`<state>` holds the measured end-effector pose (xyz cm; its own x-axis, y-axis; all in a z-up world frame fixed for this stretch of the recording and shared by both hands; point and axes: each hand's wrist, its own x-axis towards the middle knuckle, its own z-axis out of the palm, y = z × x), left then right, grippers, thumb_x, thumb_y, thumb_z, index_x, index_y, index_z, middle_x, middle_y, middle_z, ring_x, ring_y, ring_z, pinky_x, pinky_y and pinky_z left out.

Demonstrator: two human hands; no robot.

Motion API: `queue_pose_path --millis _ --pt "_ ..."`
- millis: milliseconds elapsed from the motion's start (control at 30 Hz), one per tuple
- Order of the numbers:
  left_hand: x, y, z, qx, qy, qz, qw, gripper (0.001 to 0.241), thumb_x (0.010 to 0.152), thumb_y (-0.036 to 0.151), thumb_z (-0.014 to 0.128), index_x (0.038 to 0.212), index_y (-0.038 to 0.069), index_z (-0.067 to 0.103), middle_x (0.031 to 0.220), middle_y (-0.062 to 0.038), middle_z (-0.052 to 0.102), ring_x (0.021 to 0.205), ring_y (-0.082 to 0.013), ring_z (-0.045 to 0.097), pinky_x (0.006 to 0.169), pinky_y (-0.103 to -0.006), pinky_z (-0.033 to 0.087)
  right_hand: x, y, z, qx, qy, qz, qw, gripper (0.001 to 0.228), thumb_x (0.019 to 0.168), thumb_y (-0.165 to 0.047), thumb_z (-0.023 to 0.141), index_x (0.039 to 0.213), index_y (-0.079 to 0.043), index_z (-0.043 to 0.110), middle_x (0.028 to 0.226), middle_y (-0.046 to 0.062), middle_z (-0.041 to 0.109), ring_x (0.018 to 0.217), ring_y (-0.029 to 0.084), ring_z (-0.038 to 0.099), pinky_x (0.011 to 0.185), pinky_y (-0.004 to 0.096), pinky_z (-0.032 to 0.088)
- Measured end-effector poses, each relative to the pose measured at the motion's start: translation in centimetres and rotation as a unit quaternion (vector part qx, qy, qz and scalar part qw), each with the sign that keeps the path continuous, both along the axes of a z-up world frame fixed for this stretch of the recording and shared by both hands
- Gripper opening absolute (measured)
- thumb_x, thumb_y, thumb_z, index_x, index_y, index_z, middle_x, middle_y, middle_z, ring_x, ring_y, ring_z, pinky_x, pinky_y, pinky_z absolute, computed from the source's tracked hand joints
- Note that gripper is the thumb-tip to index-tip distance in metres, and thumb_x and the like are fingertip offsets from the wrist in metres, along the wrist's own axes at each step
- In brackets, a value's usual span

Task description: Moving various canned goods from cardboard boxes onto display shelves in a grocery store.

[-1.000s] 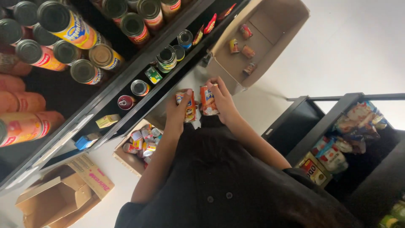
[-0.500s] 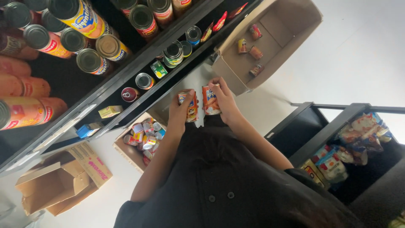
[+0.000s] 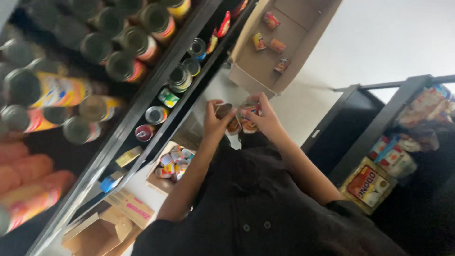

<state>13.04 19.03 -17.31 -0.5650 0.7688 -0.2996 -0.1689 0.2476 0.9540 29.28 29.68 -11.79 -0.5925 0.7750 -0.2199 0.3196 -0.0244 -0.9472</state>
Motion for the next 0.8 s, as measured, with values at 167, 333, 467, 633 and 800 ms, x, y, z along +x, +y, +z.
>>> queue_pose_path --millis 167,333,467,633,800 --pt "0.9 11.4 -1.1 0.047 0.241 -0.086 0.966 0.062 0.078 0.019 0.091 0.124 0.008 0.051 0.118 -0.012 0.063 0.11 -0.0267 0.063 0.092 -0.04 0.052 3.0 8.8 -6.1 0.164 -0.038 -0.093 0.981 0.059 0.079 -0.007 0.083 0.13 -0.005 0.054 0.123 0.014 0.057 0.112 0.031 0.061 0.09 0.039 0.053" --pt "2.0 23.7 -4.4 -0.011 0.41 -0.183 0.894 0.065 0.07 0.005 0.086 0.126 0.014 0.056 0.122 -0.008 0.067 0.116 -0.0352 0.061 0.092 -0.0466 0.051 4.7 18.5 -14.6 0.207 -0.106 -0.118 0.965 0.057 0.076 -0.006 0.085 0.126 -0.008 0.058 0.121 0.013 0.059 0.112 0.037 0.062 0.093 0.043 0.054" --pt "1.4 30.8 -16.4 -0.046 0.423 -0.282 0.86 0.053 0.076 -0.005 0.071 0.124 0.013 0.056 0.122 -0.011 0.064 0.114 -0.0362 0.06 0.092 -0.0459 0.053 3.7 25.2 -20.8 0.212 -0.168 -0.018 0.963 0.057 0.074 -0.016 0.086 0.123 -0.006 0.057 0.128 0.015 0.055 0.119 0.037 0.057 0.096 0.047 0.053" --pt "1.1 34.0 -28.7 -0.125 0.487 -0.373 0.779 0.029 0.092 -0.003 0.059 0.118 0.011 0.056 0.119 -0.012 0.062 0.116 -0.0341 0.062 0.091 -0.0436 0.055 2.9 28.9 -31.4 0.165 -0.337 0.211 0.903 0.054 0.086 -0.002 0.065 0.138 -0.005 0.053 0.135 0.01 0.055 0.134 0.031 0.052 0.091 0.041 0.058" --pt "1.3 35.1 -33.1 -0.136 0.463 -0.384 0.787 0.037 0.084 -0.003 0.056 0.12 0.003 0.055 0.117 -0.02 0.058 0.107 -0.0399 0.062 0.085 -0.0452 0.055 2.9 28.9 -41.7 0.121 -0.392 0.196 0.891 0.049 0.094 -0.004 0.062 0.141 -0.008 0.052 0.142 0.017 0.051 0.126 0.035 0.054 0.085 0.047 0.059"
